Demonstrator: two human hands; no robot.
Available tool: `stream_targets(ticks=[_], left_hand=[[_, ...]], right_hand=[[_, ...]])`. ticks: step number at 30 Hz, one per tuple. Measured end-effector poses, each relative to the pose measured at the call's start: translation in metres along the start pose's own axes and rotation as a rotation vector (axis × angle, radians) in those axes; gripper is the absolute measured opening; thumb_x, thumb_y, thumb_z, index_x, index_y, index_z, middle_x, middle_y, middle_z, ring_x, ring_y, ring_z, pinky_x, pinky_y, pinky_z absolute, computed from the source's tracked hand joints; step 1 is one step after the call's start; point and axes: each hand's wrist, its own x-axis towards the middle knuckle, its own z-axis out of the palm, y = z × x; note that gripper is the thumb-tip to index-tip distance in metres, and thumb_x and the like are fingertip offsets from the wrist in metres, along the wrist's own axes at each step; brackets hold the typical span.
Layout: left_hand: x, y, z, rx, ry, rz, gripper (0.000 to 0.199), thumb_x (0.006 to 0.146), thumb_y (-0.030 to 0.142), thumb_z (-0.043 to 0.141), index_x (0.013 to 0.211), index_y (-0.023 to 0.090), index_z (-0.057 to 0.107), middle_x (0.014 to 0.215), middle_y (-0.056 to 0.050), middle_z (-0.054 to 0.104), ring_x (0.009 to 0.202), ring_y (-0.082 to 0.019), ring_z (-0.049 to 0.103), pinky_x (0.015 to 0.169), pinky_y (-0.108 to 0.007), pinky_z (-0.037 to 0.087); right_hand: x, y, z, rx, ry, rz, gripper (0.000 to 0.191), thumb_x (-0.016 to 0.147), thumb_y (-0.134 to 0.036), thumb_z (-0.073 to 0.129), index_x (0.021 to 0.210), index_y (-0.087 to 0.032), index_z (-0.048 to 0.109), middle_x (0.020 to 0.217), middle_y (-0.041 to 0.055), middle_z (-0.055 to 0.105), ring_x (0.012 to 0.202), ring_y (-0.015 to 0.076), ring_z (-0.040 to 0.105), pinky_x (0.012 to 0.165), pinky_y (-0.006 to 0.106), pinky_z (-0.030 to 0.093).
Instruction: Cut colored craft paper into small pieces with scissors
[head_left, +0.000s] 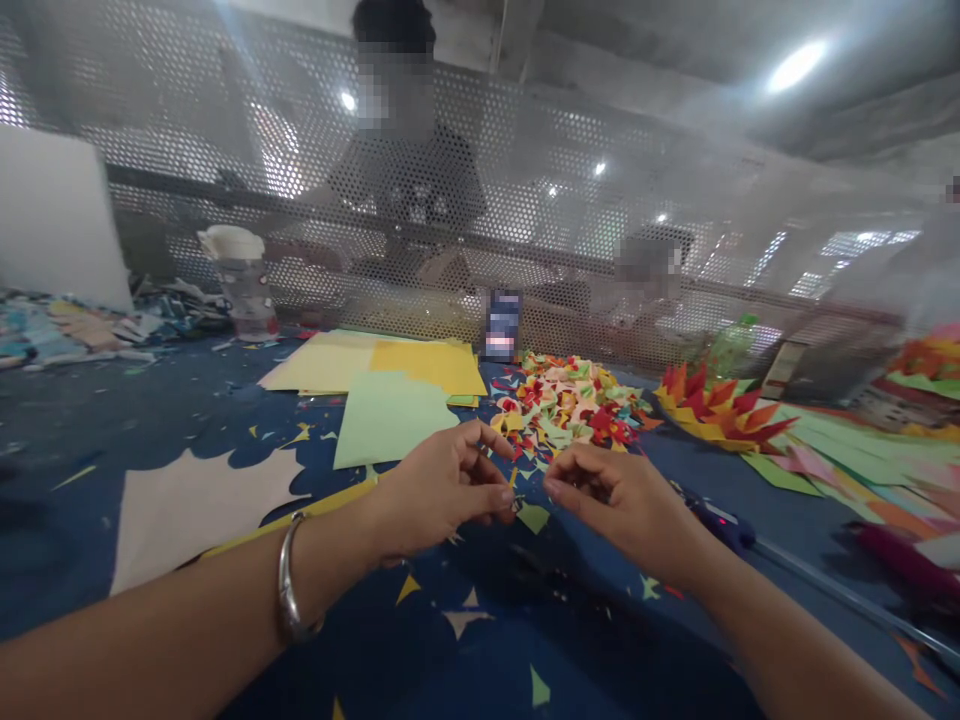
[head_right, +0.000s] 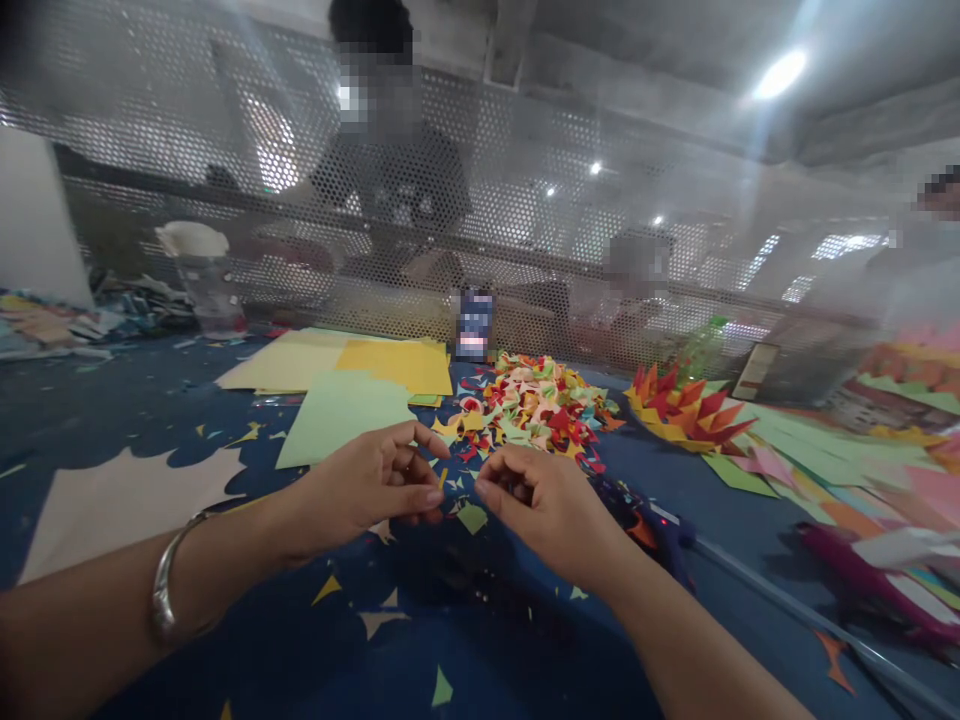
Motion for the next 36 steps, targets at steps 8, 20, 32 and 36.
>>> stream_targets(ticks=[8, 20, 32, 36], left_hand=[[0.001, -0.002, 0.005, 0.060, -0.002, 0.029, 0.034, 0.075, 0.017, 0.064, 0.104, 0.020, 0.046, 0.072, 0.003, 0.062, 0.068, -0.015, 0.063, 0.064, -0.028, 0.047], [-0.003, -0.004, 0.010, 0.272, 0.031, 0.104, 0.034, 0.072, 0.016, 0.059, 0.103, 0.022, 0.049, 0.072, 0.003, 0.061, 0.067, -0.016, 0.060, 0.060, -0.026, 0.043], [-0.007, 0.004, 0.000, 0.406, -0.006, 0.083, 0.035, 0.073, 0.021, 0.061, 0.106, 0.021, 0.050, 0.078, -0.001, 0.064, 0.070, -0.017, 0.059, 0.061, -0.028, 0.042], [-0.007, 0.006, 0.001, 0.363, 0.010, 0.114, 0.034, 0.076, 0.026, 0.061, 0.108, 0.022, 0.049, 0.085, -0.002, 0.064, 0.077, -0.018, 0.061, 0.067, -0.029, 0.044]], right_hand=[[0.002, -0.002, 0.010, 0.094, -0.037, -0.006, 0.014, 0.089, -0.032, 0.056, 0.083, -0.020, 0.062, 0.070, -0.0024, 0.058, 0.059, 0.0107, 0.044, 0.052, 0.023, 0.035], [0.004, -0.006, 0.017, 0.154, -0.040, -0.026, 0.017, 0.089, -0.030, 0.054, 0.079, -0.019, 0.061, 0.065, -0.0036, 0.052, 0.054, 0.0094, 0.042, 0.049, 0.022, 0.032], [0.004, -0.005, 0.015, 0.244, -0.008, -0.008, 0.017, 0.090, -0.030, 0.055, 0.077, -0.019, 0.059, 0.062, -0.0048, 0.049, 0.051, 0.0081, 0.043, 0.048, 0.022, 0.033], [0.005, -0.007, 0.013, 0.231, -0.006, -0.022, 0.017, 0.090, -0.029, 0.054, 0.076, -0.019, 0.058, 0.062, -0.0048, 0.048, 0.051, 0.0084, 0.042, 0.049, 0.022, 0.033]])
